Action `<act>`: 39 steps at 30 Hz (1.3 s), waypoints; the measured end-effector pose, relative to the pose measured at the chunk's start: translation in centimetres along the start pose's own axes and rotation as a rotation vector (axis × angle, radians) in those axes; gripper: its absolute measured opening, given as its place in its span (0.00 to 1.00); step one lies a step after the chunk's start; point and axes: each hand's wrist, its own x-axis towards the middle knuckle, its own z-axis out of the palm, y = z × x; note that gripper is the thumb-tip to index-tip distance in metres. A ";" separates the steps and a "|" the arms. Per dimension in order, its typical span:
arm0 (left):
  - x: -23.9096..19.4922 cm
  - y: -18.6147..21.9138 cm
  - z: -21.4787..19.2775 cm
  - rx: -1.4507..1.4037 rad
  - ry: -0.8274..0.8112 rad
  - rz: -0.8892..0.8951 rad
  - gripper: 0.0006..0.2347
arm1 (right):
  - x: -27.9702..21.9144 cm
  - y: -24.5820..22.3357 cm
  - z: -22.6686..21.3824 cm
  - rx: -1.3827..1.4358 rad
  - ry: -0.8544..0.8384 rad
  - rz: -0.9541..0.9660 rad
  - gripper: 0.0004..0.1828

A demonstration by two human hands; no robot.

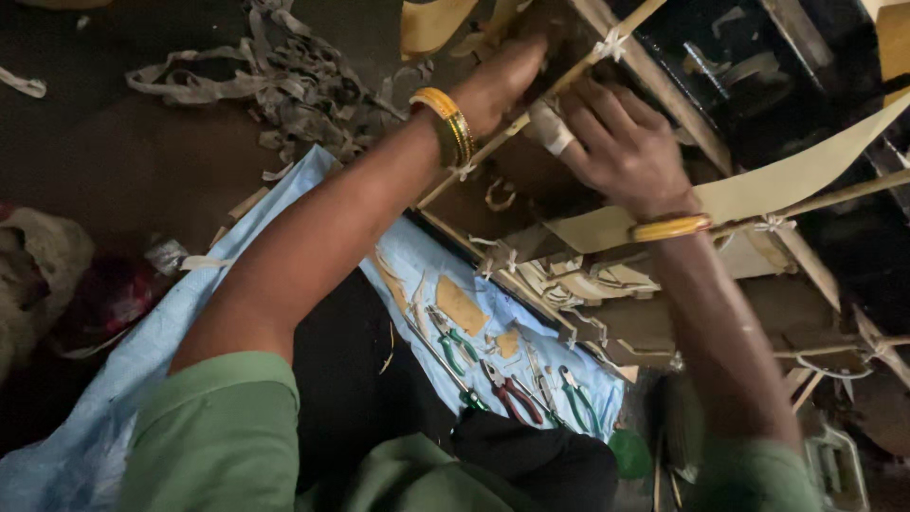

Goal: The person sits on a tarp and repeatedly wraps and ties beige fabric strips around a wooden frame structure. They use their hands to position and secure the strips, occasionally adjusting the frame. Tools and scraps are visible nearby on the tarp.

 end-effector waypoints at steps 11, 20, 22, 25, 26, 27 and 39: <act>-7.7 4.7 6.5 -0.080 0.540 0.085 0.16 | 6.3 2.5 -1.5 0.139 -0.051 -0.068 0.07; -6.3 5.4 7.1 -0.292 0.691 0.032 0.15 | 9.5 3.3 -0.9 0.341 -0.076 -0.060 0.15; -5.6 6.0 6.2 -0.422 0.691 -0.018 0.14 | 9.1 3.5 -1.1 0.395 -0.023 -0.080 0.17; -6.0 7.5 4.7 -0.385 0.637 -0.325 0.11 | 7.7 3.2 -1.8 0.369 -0.022 -0.064 0.23; -6.3 8.1 4.1 -0.366 0.549 -0.327 0.11 | 7.4 2.9 -2.0 0.281 -0.017 -0.034 0.21; -6.7 8.7 3.5 -0.345 0.447 -0.347 0.11 | 6.7 2.7 -2.6 0.251 0.015 0.003 0.20; -6.0 8.2 5.7 -0.176 0.544 0.061 0.14 | -12.6 -11.3 -8.6 0.523 0.537 0.931 0.14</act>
